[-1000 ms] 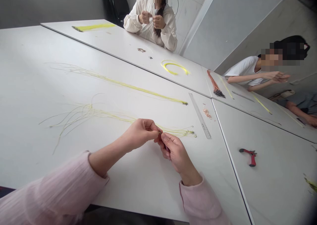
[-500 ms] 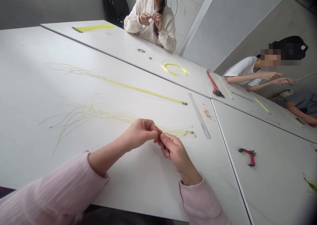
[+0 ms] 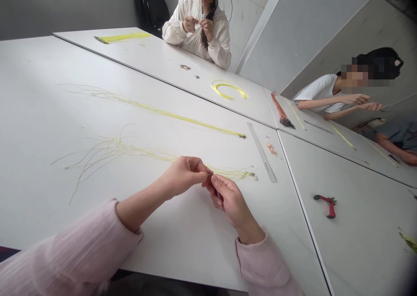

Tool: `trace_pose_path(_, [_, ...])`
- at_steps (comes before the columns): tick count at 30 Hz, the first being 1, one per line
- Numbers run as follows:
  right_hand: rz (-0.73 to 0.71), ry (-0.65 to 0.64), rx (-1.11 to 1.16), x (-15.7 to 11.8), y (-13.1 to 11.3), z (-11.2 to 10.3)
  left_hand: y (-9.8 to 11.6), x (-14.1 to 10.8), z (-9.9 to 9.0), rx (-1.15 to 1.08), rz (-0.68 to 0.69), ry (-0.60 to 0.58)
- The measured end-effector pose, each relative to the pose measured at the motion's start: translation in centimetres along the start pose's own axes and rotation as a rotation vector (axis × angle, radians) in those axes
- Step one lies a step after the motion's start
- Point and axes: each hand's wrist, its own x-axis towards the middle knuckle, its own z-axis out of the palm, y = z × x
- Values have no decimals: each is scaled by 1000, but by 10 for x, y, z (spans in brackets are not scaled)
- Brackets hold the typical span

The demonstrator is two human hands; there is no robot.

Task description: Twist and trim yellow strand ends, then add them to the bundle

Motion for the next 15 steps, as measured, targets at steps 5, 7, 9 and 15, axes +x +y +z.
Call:
trace_pose_path(5, [-36, 6, -16, -1, 3, 1, -1, 0, -1, 4, -7, 0])
trace_pose_path(7, [-41, 24, -34, 0, 4, 1, -1, 0, -1, 13, -2, -3])
trace_pose_path(9, [-34, 28, -29, 0, 4, 1, -1, 0, 0, 13, 4, -9])
trace_pose_path(15, [-49, 5, -18, -1, 3, 1, -3, 1, 0, 8, 1, -2])
